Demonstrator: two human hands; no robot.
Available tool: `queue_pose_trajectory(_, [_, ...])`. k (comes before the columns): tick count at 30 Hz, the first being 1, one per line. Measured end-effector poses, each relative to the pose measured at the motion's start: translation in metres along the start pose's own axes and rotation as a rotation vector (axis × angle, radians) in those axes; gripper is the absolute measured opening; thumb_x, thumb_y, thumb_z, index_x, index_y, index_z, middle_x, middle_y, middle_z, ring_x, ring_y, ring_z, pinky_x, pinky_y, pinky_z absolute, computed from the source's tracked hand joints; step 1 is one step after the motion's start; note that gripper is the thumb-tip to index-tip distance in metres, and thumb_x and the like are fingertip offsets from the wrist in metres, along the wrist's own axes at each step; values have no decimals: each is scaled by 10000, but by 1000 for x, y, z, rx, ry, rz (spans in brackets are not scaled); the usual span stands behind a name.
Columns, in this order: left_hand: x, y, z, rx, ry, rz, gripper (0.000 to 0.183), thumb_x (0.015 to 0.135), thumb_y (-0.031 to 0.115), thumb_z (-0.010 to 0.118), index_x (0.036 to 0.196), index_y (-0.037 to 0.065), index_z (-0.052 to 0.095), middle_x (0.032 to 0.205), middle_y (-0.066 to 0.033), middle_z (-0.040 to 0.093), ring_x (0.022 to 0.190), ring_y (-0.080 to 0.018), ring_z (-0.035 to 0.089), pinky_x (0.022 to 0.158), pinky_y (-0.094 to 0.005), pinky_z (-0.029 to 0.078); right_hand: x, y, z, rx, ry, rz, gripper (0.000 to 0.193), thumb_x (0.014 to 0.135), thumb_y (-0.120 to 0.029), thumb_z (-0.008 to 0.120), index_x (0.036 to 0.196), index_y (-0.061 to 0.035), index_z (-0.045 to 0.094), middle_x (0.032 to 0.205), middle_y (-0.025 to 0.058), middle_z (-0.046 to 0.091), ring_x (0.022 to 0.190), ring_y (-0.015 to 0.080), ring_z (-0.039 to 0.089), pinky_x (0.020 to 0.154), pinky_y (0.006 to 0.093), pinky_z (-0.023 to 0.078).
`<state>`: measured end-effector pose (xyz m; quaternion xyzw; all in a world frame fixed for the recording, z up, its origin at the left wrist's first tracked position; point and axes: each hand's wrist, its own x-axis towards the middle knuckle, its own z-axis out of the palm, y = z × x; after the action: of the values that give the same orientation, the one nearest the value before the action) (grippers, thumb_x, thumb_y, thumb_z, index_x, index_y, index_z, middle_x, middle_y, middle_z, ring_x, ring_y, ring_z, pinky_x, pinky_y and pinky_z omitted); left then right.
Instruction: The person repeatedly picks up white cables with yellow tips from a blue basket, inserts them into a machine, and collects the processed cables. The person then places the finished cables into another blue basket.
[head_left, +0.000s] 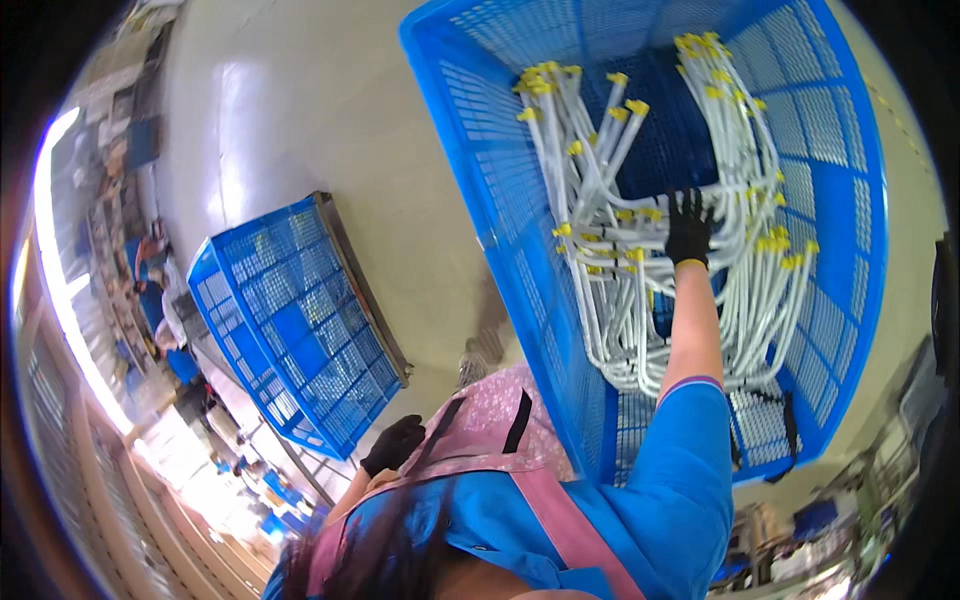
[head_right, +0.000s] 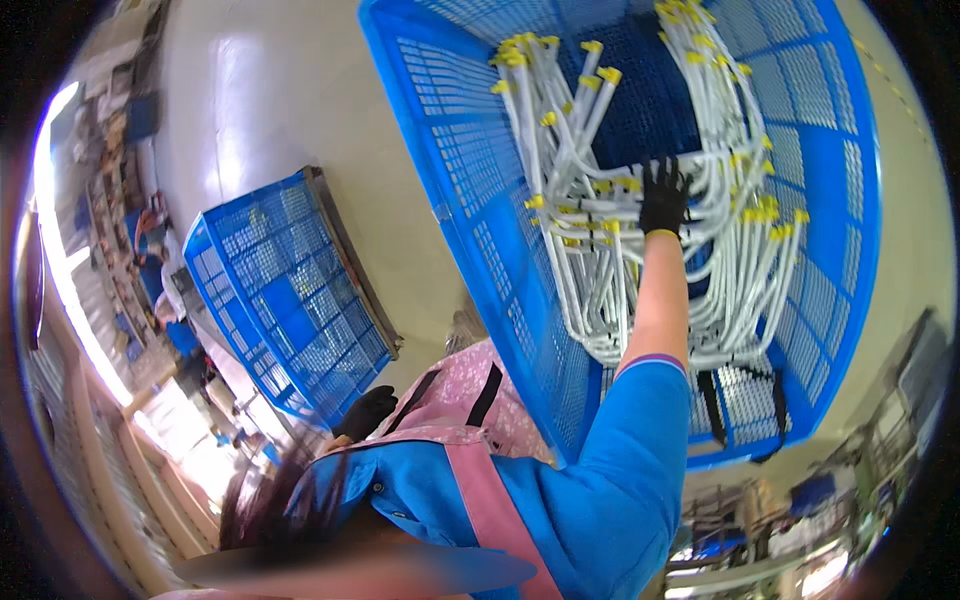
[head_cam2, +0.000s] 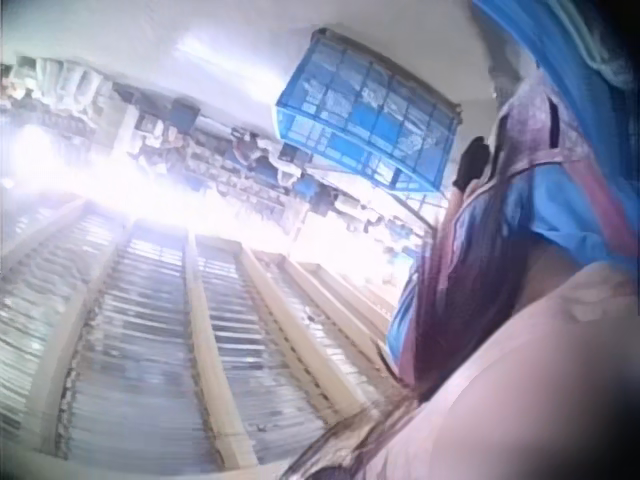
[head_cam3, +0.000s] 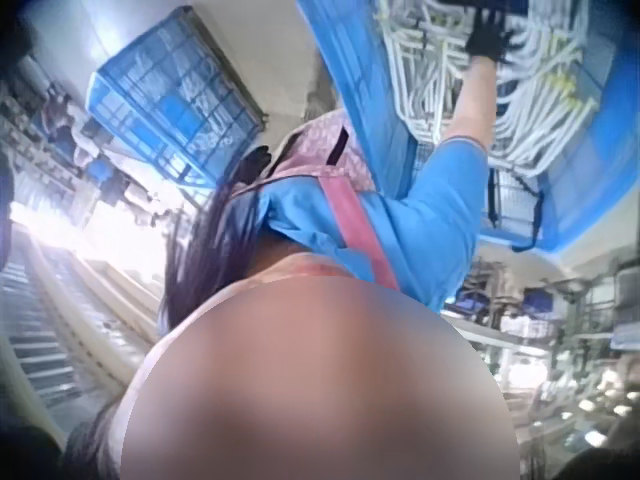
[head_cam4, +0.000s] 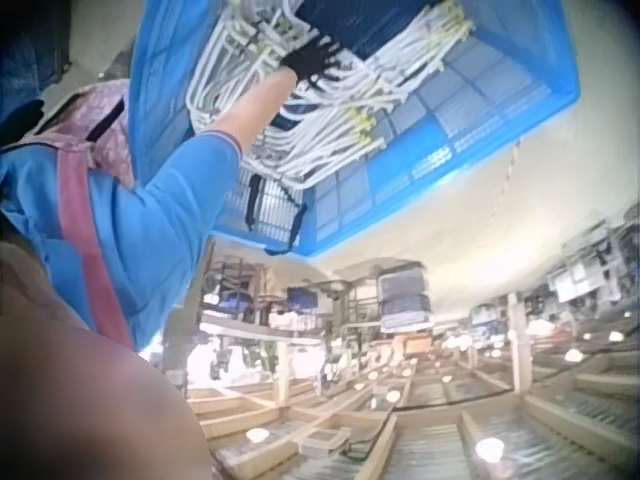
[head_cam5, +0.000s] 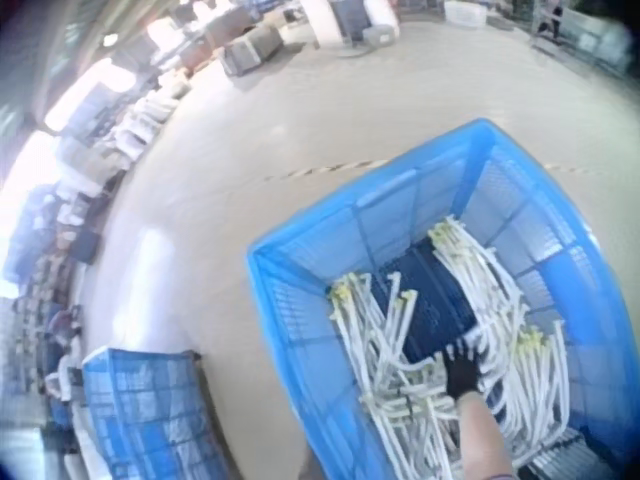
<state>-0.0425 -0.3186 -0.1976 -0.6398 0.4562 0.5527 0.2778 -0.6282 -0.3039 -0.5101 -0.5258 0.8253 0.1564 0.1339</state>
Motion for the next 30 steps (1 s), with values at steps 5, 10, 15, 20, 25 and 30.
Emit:
queue_pose_trajectory(5, [-1,2,23,-203,-74,14,359,906,74,527,1239,-32,446,1025,-108,576,919,-179,572,833,-269,462,10,-5,62,-103,-425,-110,460,842,-190,468,1299,-143,456,1328,58,468,1229,232,424,1019,397,313])
queue_pose_trajectory(10, [-9,16,33,-166,57,-50,316,848,263,558,1082,52,572,888,-126,637,807,-224,612,730,-350,472,-48,-9,56,-93,-616,-208,926,598,-412,763,1378,-132,350,1392,120,374,1291,296,339,1027,407,338])
queue_pose_trajectory(15, [-12,17,48,-16,162,-23,371,839,259,554,1143,47,555,959,-163,643,884,-273,627,775,-367,478,-60,-20,46,-58,-457,-226,964,520,-411,814,1332,-118,384,1305,103,447,1201,270,430,980,379,371])
queue_pose_trajectory(20, [-1,-5,69,18,144,9,379,836,244,579,1162,54,549,976,-155,645,910,-272,623,803,-353,473,-57,-22,74,-246,-429,-197,899,572,-466,772,1319,-138,394,1274,78,462,1170,250,453,935,436,377])
queue_pose_trajectory(25, [7,-37,82,100,227,438,151,859,191,545,912,54,512,798,-107,583,721,-262,565,692,-331,471,-64,-28,105,-174,-350,-274,190,792,-186,611,959,-97,609,956,104,613,969,290,567,859,429,424])
queue_pose_trajectory(30, [-4,-30,74,-266,53,-97,466,820,257,605,1233,62,517,1025,-147,643,944,-255,616,818,-344,465,-83,-13,116,216,-287,-284,230,761,-172,621,968,-73,607,917,111,623,884,315,588,768,422,472])
